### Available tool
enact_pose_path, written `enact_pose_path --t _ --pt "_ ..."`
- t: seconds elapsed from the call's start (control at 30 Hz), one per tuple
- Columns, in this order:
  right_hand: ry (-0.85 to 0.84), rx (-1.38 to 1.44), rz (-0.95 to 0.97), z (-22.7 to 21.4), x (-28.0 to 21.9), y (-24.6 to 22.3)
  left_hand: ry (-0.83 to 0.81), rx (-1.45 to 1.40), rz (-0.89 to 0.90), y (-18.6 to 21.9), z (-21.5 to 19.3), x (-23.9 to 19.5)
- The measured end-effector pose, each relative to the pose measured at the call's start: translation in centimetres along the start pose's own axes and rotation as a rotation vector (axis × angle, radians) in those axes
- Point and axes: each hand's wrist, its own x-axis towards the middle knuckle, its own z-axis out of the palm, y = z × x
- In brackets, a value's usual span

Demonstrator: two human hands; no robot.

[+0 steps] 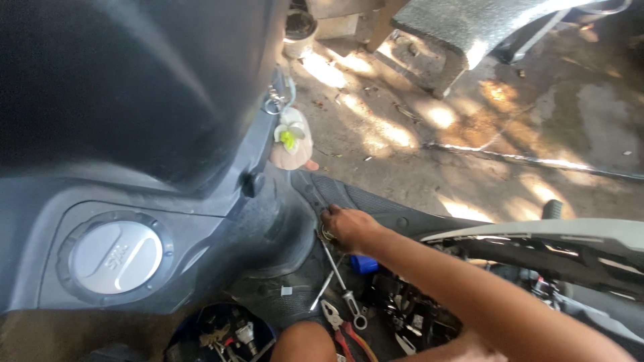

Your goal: The person is working on the engine of a white scooter, using a ratchet wrench to tighten a bolt on a gold-colored component. They manipulate the engine parts with their hands and use the tool to secure the assembly.

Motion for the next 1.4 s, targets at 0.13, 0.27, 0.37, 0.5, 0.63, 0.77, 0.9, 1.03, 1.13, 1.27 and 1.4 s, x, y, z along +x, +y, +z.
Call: enact_pose_path --t 0.13,0.27,0.37,0.5,0.63,0.77,0.9,1.03,1.13,1.27,1.4 --pt "0.157 0.156 -0.082 -5.3 -9.5 1.3 -0.051 -0.086 -0.065 18.4 6.3 2.9" --pt "0.107 0.186 -0.003 -9.4 -19.3 1.5 -0.057 0.614 0.100 26.0 8.3 -1.4" --pt "0.072 0.051 0.021 -7.9 -25.2 3.5 -0.050 0.419 -0.039 26.8 8.8 -1.8" --pt "0.272 0.059 -0.027 -7.3 -31.9 4.7 -0.071 0.268 -0.288 25.8 7.7 -1.8" --pt "0.386 0.056 -0.138 -8.8 -37.3 3.7 -0.063 0.335 -0.274 28.0 8.5 -2.2" --pt "0.357 0.007 -0.094 -7.0 -41.3 4.2 0.017 0.340 -0.339 27.8 7.9 -1.6" --pt "0.365 0.035 -0.039 -6.3 -43.8 4.1 -0.036 0.339 -0.371 29.8 9.1 -2.4" --pt "0.223 0.033 0.046 -4.1 -45.2 5.7 -0.060 0.346 -0.432 31.1 9.8 -2.7" --pt "0.266 0.040 0.072 -2.6 -45.7 7.0 -0.070 0.356 -0.446 30.7 9.4 -2.7" --pt "0.257 0.044 0.100 -2.8 -45.1 8.0 -0.059 0.378 -0.441 30.7 9.2 -2.5" --pt "-0.046 0.116 0.295 -3.8 -45.0 8.0 -0.048 0.371 -0.465 31.0 9.4 -2.6"
